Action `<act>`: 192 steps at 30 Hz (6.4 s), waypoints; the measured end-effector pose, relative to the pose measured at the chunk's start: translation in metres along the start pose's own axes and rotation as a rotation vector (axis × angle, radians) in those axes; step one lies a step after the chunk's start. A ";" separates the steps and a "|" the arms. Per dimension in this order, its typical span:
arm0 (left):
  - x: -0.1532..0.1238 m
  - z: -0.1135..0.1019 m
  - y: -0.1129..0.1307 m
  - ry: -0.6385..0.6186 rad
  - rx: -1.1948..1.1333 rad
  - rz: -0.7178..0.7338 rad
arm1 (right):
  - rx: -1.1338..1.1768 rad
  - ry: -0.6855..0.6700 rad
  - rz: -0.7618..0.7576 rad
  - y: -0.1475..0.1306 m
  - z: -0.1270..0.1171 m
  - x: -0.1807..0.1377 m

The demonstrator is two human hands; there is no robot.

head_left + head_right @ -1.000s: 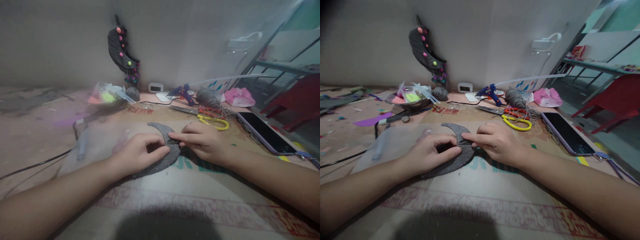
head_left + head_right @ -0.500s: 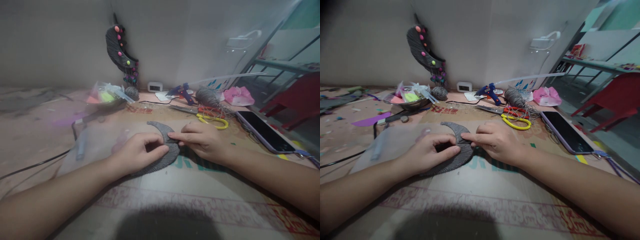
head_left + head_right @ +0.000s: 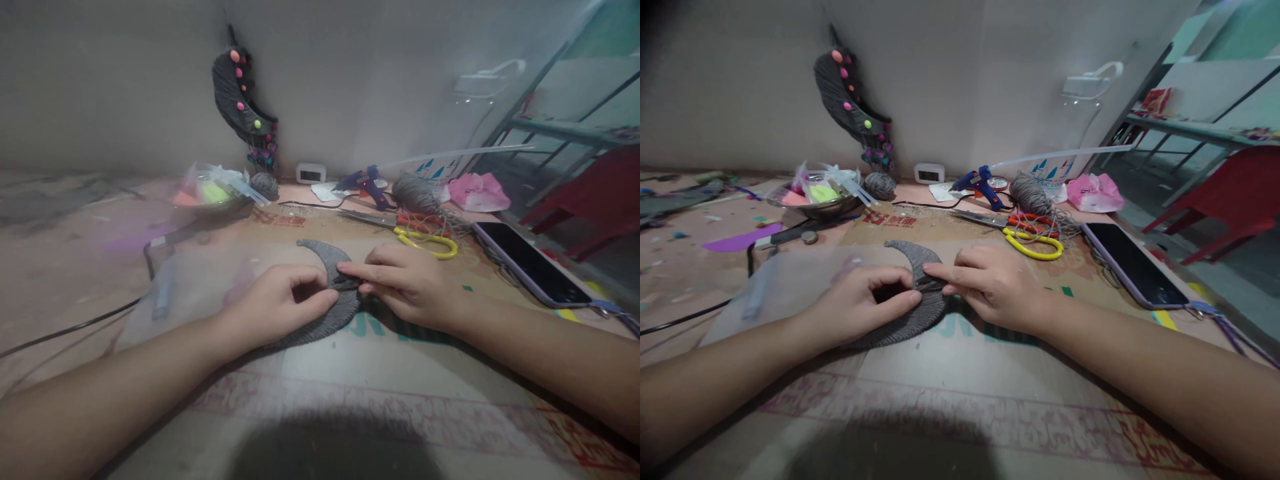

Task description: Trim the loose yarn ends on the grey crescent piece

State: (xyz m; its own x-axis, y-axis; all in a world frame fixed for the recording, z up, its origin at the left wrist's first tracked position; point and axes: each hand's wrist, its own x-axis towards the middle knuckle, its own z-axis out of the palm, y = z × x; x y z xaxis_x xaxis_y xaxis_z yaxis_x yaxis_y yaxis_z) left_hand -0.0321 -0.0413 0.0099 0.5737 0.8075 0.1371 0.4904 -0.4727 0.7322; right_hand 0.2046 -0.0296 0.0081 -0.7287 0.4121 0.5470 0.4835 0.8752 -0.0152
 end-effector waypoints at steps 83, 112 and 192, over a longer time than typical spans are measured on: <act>0.001 -0.001 -0.008 0.168 -0.064 -0.144 | 0.667 -0.235 0.666 -0.023 0.006 0.010; 0.003 0.001 -0.002 0.072 0.070 -0.083 | 0.673 -0.223 0.607 -0.026 0.004 0.012; 0.004 -0.002 -0.005 -0.072 -0.091 -0.015 | -0.117 0.031 -0.027 -0.006 -0.008 0.000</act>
State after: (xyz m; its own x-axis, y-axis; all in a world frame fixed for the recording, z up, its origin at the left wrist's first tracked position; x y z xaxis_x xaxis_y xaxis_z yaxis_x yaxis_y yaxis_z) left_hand -0.0335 -0.0354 0.0082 0.6139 0.7853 0.0796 0.4394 -0.4237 0.7921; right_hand 0.2057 -0.0373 0.0145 -0.7276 0.3796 0.5714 0.5190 0.8493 0.0967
